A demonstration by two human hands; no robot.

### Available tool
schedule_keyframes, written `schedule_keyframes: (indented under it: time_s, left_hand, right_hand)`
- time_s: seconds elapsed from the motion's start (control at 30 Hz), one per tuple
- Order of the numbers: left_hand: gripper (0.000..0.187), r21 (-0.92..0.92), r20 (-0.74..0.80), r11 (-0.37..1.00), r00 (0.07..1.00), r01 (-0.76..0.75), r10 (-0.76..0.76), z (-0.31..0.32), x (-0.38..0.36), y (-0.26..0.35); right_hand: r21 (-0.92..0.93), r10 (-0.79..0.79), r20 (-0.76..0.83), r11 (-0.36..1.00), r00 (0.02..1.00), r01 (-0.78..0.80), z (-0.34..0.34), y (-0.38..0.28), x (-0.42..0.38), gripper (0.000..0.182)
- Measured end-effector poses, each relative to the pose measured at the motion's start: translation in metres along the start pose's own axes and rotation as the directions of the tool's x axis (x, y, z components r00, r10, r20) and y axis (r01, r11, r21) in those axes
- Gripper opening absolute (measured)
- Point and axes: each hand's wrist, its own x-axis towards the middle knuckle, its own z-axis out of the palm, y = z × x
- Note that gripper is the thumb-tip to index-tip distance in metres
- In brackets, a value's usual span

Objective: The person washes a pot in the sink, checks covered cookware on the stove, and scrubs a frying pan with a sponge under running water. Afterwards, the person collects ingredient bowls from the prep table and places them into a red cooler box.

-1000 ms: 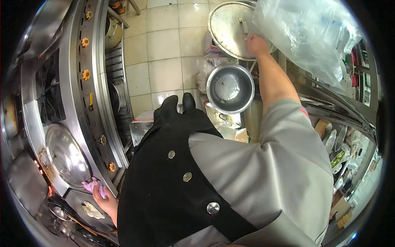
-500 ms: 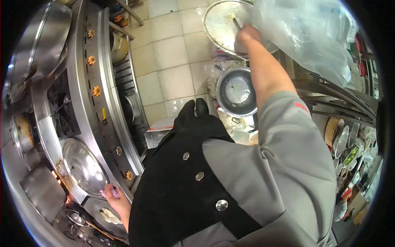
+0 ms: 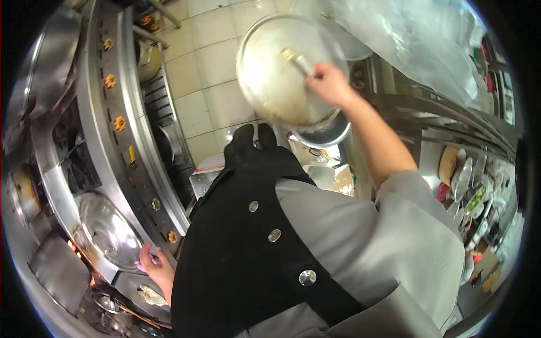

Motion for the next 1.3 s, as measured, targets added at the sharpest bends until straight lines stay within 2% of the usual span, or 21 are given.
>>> schedule_keyframes:
  time_s: [0.07,0.13,0.17,0.23,0.33,0.43,0.57,0.6,0.67,0.7,0.77,0.8,0.97,1.0,1.03,1.07,1.1,1.17,1.2,1.23,1.3]
  left_hand:
    - [0.031,0.000,0.003,1.000,1.000,-0.016,0.016,0.000,0.010,0.011]
    - [0.030,0.008,0.015,1.000,1.000,-0.021,0.021,-0.007,0.020,0.028]
    - [0.030,0.007,0.007,0.999,0.999,-0.047,0.047,-0.010,0.024,0.033]
    - [0.029,0.009,-0.014,0.996,0.996,-0.089,0.089,-0.014,0.031,0.040]
    - [0.028,0.000,-0.006,0.995,0.995,-0.100,0.100,-0.016,0.035,0.042]
    - [0.028,0.006,0.011,0.995,0.995,-0.103,0.103,-0.016,0.031,0.038]
    - [0.028,0.000,0.042,1.000,0.999,-0.024,0.024,-0.015,0.024,0.050]
    - [0.028,0.008,0.041,0.999,0.998,-0.053,0.053,-0.015,0.022,0.050]
    - [0.028,0.027,0.041,0.994,0.993,-0.110,0.109,-0.017,0.022,0.046]
    - [0.029,0.022,0.039,0.997,0.996,-0.078,0.077,-0.017,0.020,0.044]
    - [0.029,0.014,0.037,1.000,0.999,-0.014,0.013,-0.017,0.014,0.038]
    - [0.030,0.055,0.037,0.995,0.996,-0.078,0.076,-0.020,0.011,0.037]
    - [0.030,-0.060,0.044,0.997,0.998,0.041,-0.039,-0.008,-0.011,0.018]
    - [0.031,-0.065,0.031,0.997,0.999,0.033,-0.031,-0.003,-0.014,0.013]
    - [0.032,-0.059,0.009,0.997,0.999,0.041,-0.041,-0.004,-0.023,0.006]
    - [0.033,-0.102,0.022,0.992,0.997,0.077,-0.075,-0.004,-0.027,0.015]
    - [0.034,-0.133,0.008,0.982,0.991,0.135,-0.135,-0.004,-0.027,0.028]
    - [0.034,0.013,-0.015,1.000,1.000,0.027,-0.027,-0.011,-0.033,0.037]
    - [0.033,0.043,-0.057,0.998,0.998,0.043,-0.041,-0.008,-0.040,0.032]
    - [0.031,0.003,-0.093,0.999,0.995,0.036,-0.036,-0.011,-0.043,0.031]
    - [0.028,-0.100,-0.126,0.987,0.982,0.125,-0.137,-0.016,-0.059,0.027]
  right_hand:
    - [0.123,0.062,0.127,0.989,0.990,-0.077,0.027,0.017,-0.030,0.022]
    - [0.073,0.068,0.222,0.994,0.973,-0.086,0.038,0.024,-0.059,0.024]
    - [0.064,0.142,0.277,0.984,0.950,-0.166,0.039,0.026,-0.070,0.024]
    - [-0.012,0.153,0.254,0.988,0.955,-0.155,0.045,0.052,-0.084,0.022]
    - [-0.127,0.330,0.182,0.942,0.926,-0.311,0.049,0.094,-0.094,0.022]
    - [-0.157,0.365,0.092,0.924,0.926,-0.349,0.066,0.154,-0.084,0.025]
    - [-0.295,0.502,-0.025,0.823,0.865,-0.486,0.080,0.181,-0.054,0.031]
    - [-0.360,0.544,-0.006,0.781,0.839,-0.510,0.078,0.180,-0.045,0.034]
    - [-0.365,0.533,-0.024,0.783,0.846,-0.504,0.086,0.205,-0.031,0.035]
    - [-0.367,0.529,-0.031,0.783,0.848,-0.502,0.090,0.219,-0.028,0.037]
    - [-0.417,0.512,0.017,0.784,0.859,-0.459,0.095,0.242,-0.021,0.038]
    - [-0.423,0.505,0.051,0.792,0.861,-0.440,0.095,0.253,-0.018,0.039]
    - [-0.550,0.471,0.168,0.773,0.866,-0.314,0.100,0.278,-0.018,0.037]
    - [-0.684,0.321,0.333,0.730,0.886,-0.007,0.110,0.306,-0.010,0.034]
    - [-0.704,0.326,0.336,0.710,0.884,0.005,0.111,0.333,-0.010,0.033]
    - [-0.768,0.515,0.291,0.628,0.806,-0.124,0.094,0.301,-0.012,0.040]
    - [-0.768,0.297,0.396,0.626,0.869,0.135,0.089,0.313,-0.016,0.047]
    - [-0.745,0.232,0.419,0.641,0.878,0.186,0.070,0.310,-0.003,0.045]
    - [-0.734,0.216,0.411,0.654,0.886,0.181,0.062,0.299,0.003,0.044]
    - [-0.722,0.203,0.407,0.669,0.891,0.178,0.058,0.285,0.011,0.043]
    - [-0.708,0.192,0.402,0.685,0.895,0.171,0.049,0.258,0.020,0.040]
